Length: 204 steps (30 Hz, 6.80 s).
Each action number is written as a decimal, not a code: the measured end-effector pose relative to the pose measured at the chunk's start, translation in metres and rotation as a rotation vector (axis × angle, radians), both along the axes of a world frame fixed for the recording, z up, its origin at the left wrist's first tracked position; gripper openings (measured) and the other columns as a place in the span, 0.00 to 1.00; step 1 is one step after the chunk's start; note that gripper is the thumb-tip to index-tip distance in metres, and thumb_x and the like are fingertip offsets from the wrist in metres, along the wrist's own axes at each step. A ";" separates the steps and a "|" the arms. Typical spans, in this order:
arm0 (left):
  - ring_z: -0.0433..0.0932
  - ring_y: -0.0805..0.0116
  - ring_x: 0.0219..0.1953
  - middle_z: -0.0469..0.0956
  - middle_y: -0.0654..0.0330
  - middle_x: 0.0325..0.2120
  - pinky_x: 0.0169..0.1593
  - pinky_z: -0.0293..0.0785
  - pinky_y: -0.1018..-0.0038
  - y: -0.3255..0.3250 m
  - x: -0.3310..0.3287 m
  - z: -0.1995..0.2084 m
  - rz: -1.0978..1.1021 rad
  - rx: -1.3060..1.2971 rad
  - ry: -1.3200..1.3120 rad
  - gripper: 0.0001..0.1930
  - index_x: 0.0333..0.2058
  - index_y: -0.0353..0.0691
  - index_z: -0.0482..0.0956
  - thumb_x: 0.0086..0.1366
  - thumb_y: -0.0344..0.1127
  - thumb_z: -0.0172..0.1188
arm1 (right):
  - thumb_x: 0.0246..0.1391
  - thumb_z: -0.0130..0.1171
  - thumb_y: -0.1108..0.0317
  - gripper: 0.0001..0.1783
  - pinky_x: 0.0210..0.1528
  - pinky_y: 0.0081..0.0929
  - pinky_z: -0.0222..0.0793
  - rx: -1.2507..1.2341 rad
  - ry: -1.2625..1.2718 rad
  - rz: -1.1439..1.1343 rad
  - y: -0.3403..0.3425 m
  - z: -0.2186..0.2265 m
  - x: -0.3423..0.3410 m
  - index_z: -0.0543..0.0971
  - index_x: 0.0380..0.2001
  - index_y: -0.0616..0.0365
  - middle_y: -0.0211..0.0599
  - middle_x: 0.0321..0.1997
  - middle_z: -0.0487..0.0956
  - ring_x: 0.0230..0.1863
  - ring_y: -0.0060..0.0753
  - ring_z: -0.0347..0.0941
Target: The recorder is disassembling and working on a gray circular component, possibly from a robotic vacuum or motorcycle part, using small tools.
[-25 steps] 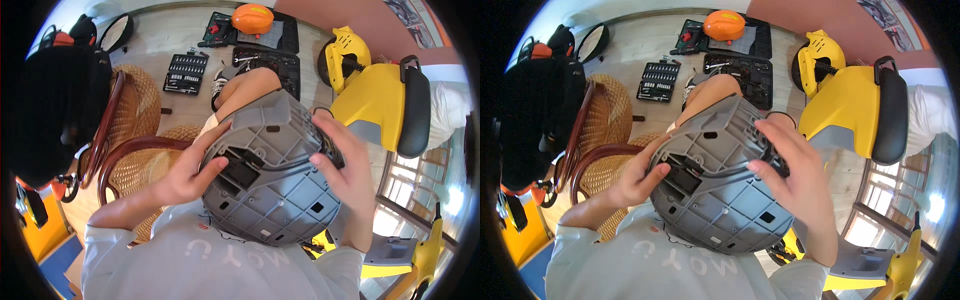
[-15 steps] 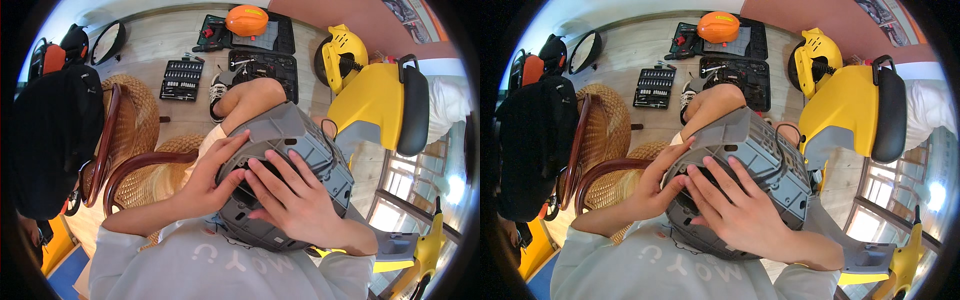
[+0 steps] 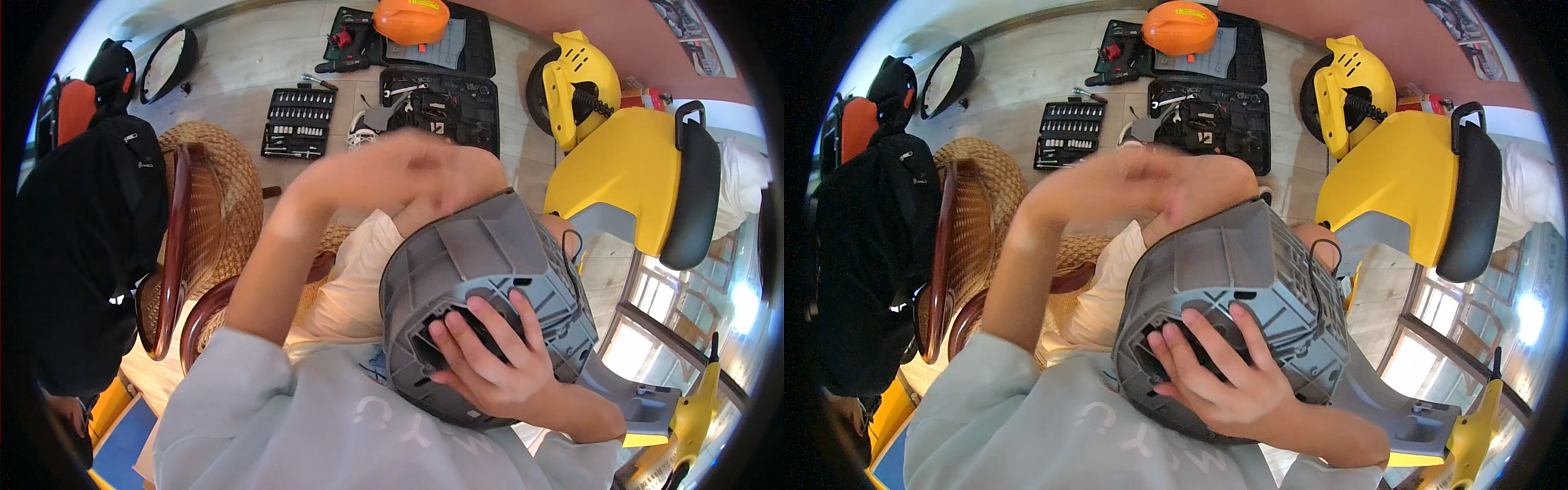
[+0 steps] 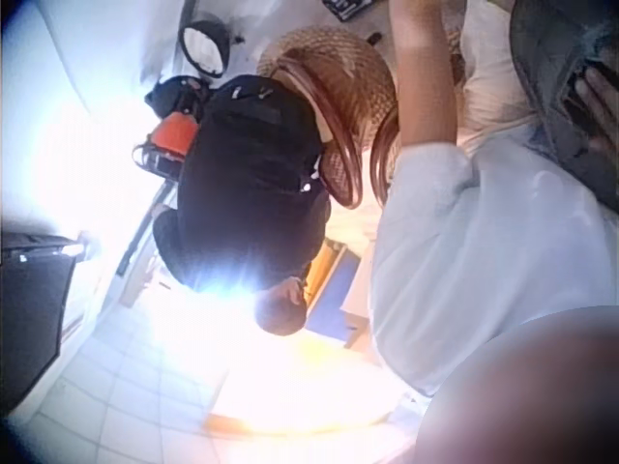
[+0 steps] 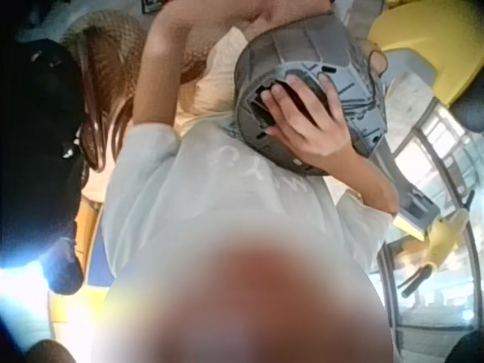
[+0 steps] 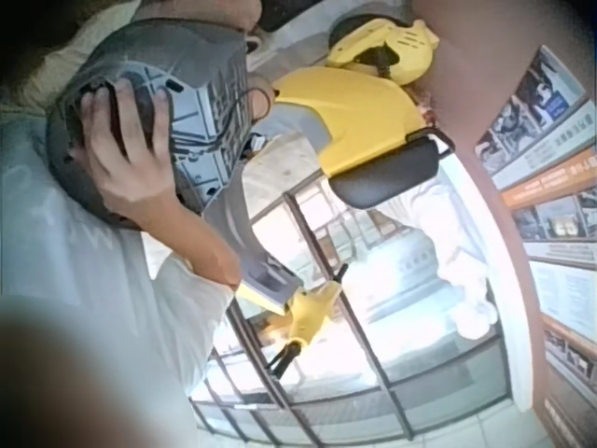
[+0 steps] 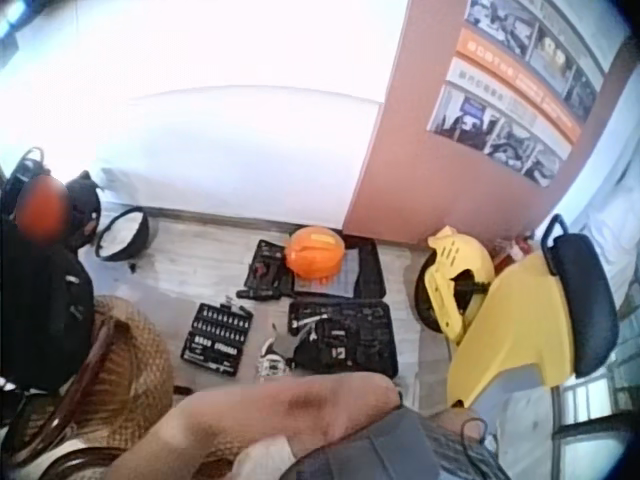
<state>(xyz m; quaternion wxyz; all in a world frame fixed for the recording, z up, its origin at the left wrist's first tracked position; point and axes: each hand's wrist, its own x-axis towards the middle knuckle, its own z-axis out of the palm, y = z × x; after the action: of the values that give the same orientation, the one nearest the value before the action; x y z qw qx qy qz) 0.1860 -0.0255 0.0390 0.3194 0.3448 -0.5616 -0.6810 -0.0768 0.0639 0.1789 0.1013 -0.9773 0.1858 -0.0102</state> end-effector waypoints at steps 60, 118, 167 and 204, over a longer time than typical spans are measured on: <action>0.75 0.76 0.33 0.84 0.61 0.33 0.38 0.72 0.78 0.146 -0.024 0.107 0.393 -0.598 -0.268 0.14 0.43 0.33 0.85 0.58 0.26 0.74 | 0.47 0.62 0.62 0.15 0.72 0.49 0.59 0.042 -0.442 -0.016 0.017 -0.039 0.007 0.84 0.40 0.52 0.39 0.53 0.79 0.62 0.38 0.71; 0.68 0.61 0.64 0.69 0.52 0.61 0.67 0.66 0.65 0.165 -0.023 0.060 0.570 -0.094 -0.063 0.47 0.67 0.32 0.61 0.54 0.37 0.80 | 0.20 0.78 0.50 0.31 0.31 0.34 0.62 0.038 -0.381 -0.057 -0.047 -0.004 -0.007 0.73 0.25 0.56 0.32 0.25 0.67 0.30 0.40 0.65; 0.67 0.61 0.64 0.68 0.48 0.62 0.67 0.61 0.68 0.175 -0.039 0.055 0.575 -0.032 0.048 0.40 0.70 0.29 0.58 0.67 0.38 0.67 | 0.31 0.75 0.65 0.30 0.40 0.34 0.74 0.063 -0.387 0.026 -0.009 -0.015 0.003 0.86 0.43 0.65 0.42 0.46 0.78 0.41 0.43 0.74; 0.64 0.61 0.65 0.65 0.52 0.60 0.69 0.57 0.64 0.160 -0.031 0.072 0.502 0.137 0.085 0.32 0.63 0.35 0.63 0.67 0.46 0.64 | 0.32 0.79 0.61 0.41 0.56 0.29 0.68 0.566 -0.016 -0.319 -0.064 0.016 0.047 0.80 0.55 0.62 0.44 0.45 0.78 0.46 0.42 0.76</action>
<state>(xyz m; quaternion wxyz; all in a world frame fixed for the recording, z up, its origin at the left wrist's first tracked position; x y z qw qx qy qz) 0.1553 0.1349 0.1115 0.4774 0.4653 -0.3973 -0.6307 -0.0303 -0.0004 0.1947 0.3676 -0.8688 0.3311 0.0186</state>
